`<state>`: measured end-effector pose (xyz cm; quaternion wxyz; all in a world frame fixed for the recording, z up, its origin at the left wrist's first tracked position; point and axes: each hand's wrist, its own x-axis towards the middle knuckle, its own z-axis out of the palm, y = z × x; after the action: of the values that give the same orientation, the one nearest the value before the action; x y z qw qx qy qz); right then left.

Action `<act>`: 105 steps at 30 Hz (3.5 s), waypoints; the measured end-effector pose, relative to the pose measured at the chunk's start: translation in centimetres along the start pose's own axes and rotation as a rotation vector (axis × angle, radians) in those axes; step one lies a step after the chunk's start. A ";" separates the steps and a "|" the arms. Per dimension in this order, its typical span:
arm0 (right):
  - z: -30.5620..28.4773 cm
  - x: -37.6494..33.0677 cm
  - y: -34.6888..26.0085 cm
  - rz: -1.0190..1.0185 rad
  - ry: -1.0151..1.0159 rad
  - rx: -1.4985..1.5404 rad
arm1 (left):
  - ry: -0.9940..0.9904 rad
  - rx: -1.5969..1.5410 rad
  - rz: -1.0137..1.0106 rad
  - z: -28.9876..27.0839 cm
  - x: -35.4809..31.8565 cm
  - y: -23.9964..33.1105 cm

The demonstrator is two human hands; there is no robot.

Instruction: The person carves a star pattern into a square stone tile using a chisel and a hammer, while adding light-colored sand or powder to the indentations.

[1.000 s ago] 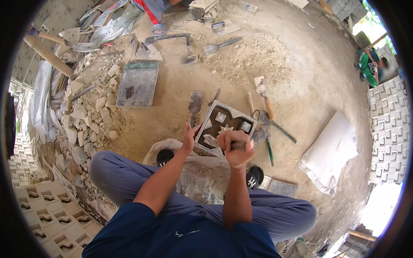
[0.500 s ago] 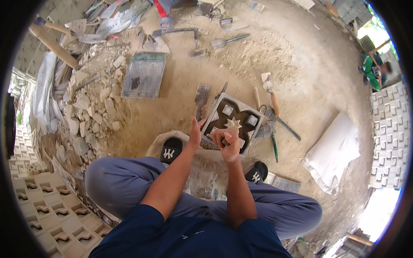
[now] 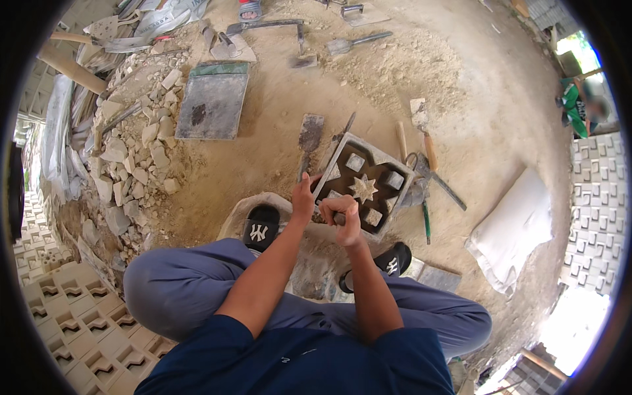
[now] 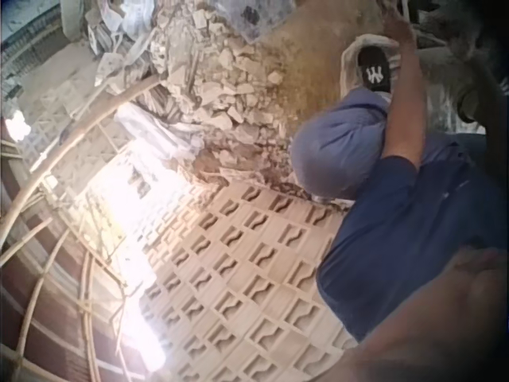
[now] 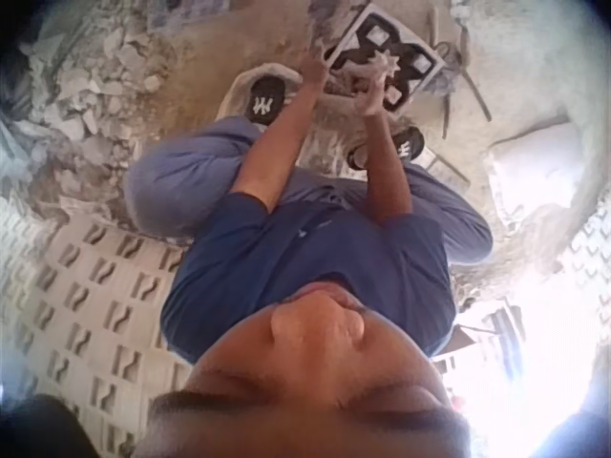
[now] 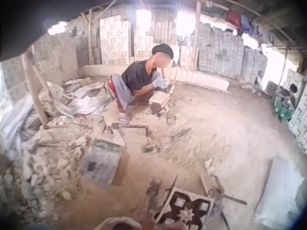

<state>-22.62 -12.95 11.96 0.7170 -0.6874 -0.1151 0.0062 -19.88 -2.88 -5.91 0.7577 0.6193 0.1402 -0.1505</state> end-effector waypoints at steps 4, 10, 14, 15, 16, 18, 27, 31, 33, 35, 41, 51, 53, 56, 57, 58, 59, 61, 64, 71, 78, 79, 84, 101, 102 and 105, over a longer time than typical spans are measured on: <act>0.6 -0.4 -2.2 -0.152 0.022 0.068 | -0.037 -0.084 0.000 -1.7 0.9 -0.3; -0.3 -0.8 -0.5 -0.184 0.026 -0.046 | -0.227 0.031 0.199 -0.3 1.1 3.3; -0.1 -2.1 -0.6 -0.208 0.142 -0.070 | -0.239 0.178 0.304 0.2 0.9 3.6; 0.8 -1.5 -1.6 -0.088 0.219 -0.128 | -0.233 0.178 0.312 -0.1 1.2 3.1; 1.2 -0.9 -2.7 0.033 0.295 -0.185 | -0.205 0.165 0.340 -0.4 1.6 2.6; 1.2 -0.3 -3.8 0.018 0.299 -0.192 | -0.192 0.155 0.367 -0.6 2.0 2.6; 0.5 -1.4 -5.3 -0.012 0.211 -0.302 | -0.235 0.208 0.246 -0.4 1.1 2.9; 0.0 -0.9 -4.3 0.109 0.185 -0.303 | -0.226 0.208 0.235 -0.5 1.7 2.5; -0.7 -1.6 -5.9 0.061 0.154 -0.235 | -0.222 0.222 0.225 -0.6 1.5 2.9; -1.4 -2.0 -4.0 0.051 0.187 -0.224 | -0.221 0.261 0.199 0.2 1.3 3.5; -0.7 -0.9 -5.8 -0.052 0.118 -0.175 | -0.167 0.263 0.302 -0.5 1.7 2.4; 0.2 -1.7 -2.0 -0.058 0.251 -0.178 | -0.159 0.101 0.258 0.6 1.4 3.8; 0.9 -0.6 -2.7 0.110 0.216 -0.186 | -0.148 0.052 0.229 0.4 1.1 3.3; 1.1 -0.7 -6.0 -0.143 0.208 -0.224 | -0.138 0.011 0.170 0.0 0.8 3.3; 1.3 -1.0 -5.9 -0.206 0.271 -0.279 | -0.143 -0.006 0.176 0.2 1.1 3.4; 1.7 -1.2 -4.6 -0.201 0.273 -0.276 | -0.149 -0.023 0.181 0.2 1.0 3.4; 2.1 -0.3 -3.6 -0.121 0.227 -0.268 | -0.164 0.024 0.171 0.0 1.5 3.2; 1.9 -0.4 -3.0 0.057 0.188 -0.253 | -0.154 0.021 0.180 0.2 1.6 2.3; 1.7 -1.4 -5.4 -0.101 0.266 -0.194 | -0.115 0.060 0.163 -0.6 1.0 3.1; 2.4 -0.8 -5.6 -0.015 0.213 -0.226 | -0.142 0.000 0.149 -0.3 1.2 3.2; 1.3 -1.8 -4.4 0.053 0.139 -0.276 | -0.114 0.045 0.181 -1.0 1.3 2.1; 0.5 -2.4 -4.0 -0.037 0.187 -0.164 | -0.136 0.068 0.173 -0.6 1.4 2.7; 0.0 -1.7 -2.7 0.141 0.264 -0.188 | -0.138 0.057 0.118 -0.2 0.9 3.2; 0.9 -1.6 -5.2 -0.052 0.395 -0.233 | -0.104 0.169 0.239 -0.8 0.3 3.4; 0.3 -1.6 -4.3 -0.041 0.407 -0.239 | -0.115 0.106 0.218 0.2 0.7 3.7; 0.2 -0.3 -1.2 -0.028 0.326 -0.260 | -0.115 0.083 0.173 0.3 1.2 3.3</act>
<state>-23.10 -12.87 13.06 0.6315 -0.7644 -0.0071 -0.1300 -17.44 -2.63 -3.36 0.7485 0.6502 0.0362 -0.1256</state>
